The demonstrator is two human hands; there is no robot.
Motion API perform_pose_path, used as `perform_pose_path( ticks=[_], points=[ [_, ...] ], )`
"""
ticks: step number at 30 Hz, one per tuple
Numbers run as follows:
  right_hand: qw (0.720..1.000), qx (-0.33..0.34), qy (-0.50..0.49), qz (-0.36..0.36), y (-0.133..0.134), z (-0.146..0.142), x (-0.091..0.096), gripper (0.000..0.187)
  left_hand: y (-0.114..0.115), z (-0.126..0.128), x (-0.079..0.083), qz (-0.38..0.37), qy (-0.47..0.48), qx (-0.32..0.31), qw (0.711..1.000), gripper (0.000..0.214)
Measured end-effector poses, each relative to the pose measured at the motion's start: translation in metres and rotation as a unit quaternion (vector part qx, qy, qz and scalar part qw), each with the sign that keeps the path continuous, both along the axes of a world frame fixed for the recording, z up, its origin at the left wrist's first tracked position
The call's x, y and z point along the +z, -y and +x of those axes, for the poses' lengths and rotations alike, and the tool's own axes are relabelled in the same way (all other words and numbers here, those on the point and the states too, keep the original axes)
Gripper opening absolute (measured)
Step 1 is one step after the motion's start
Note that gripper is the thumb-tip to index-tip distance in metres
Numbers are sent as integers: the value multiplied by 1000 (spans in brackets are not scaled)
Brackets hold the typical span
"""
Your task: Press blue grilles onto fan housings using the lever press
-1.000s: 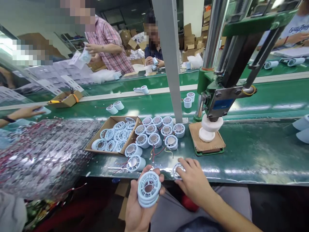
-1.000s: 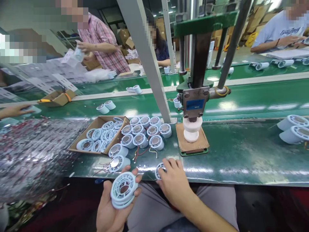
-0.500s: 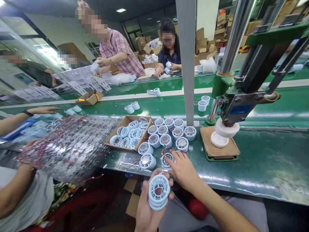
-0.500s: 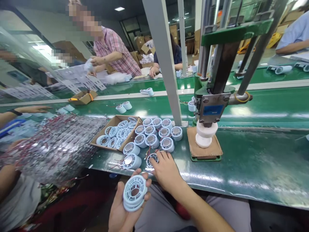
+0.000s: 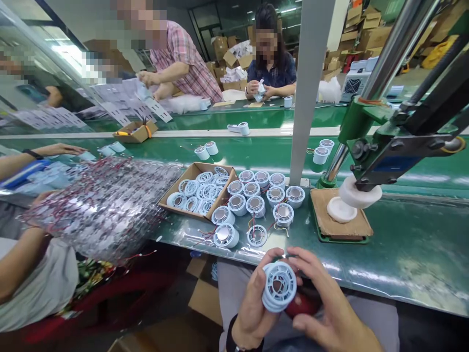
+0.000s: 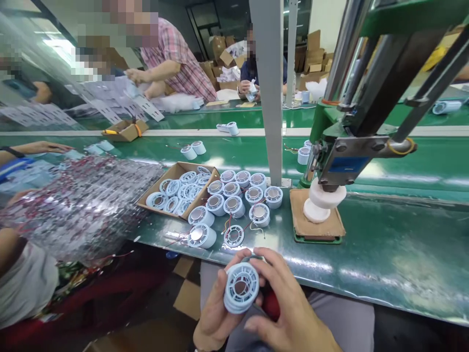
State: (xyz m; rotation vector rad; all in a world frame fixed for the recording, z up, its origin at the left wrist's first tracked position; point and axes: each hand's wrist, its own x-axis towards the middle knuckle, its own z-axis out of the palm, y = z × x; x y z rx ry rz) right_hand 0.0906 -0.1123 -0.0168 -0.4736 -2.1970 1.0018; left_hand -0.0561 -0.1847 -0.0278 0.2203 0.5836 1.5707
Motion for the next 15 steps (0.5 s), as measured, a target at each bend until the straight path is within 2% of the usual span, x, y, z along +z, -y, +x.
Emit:
perform_pose_path(
  ticks=[2, 7, 15],
  points=[
    [1000, -7, 11, -3, 8, 1, 5, 68, -4, 5, 5, 23, -3, -15, 1000, 51],
    [998, -51, -14, -28, 15, -1, 10, 55, -9, 13, 18, 82, 0, -70, 994, 51],
    [997, -58, -36, -37, 12, 1, 15, 52, -10, 19, 28, 75, 15, -73, 994, 51]
  ],
)
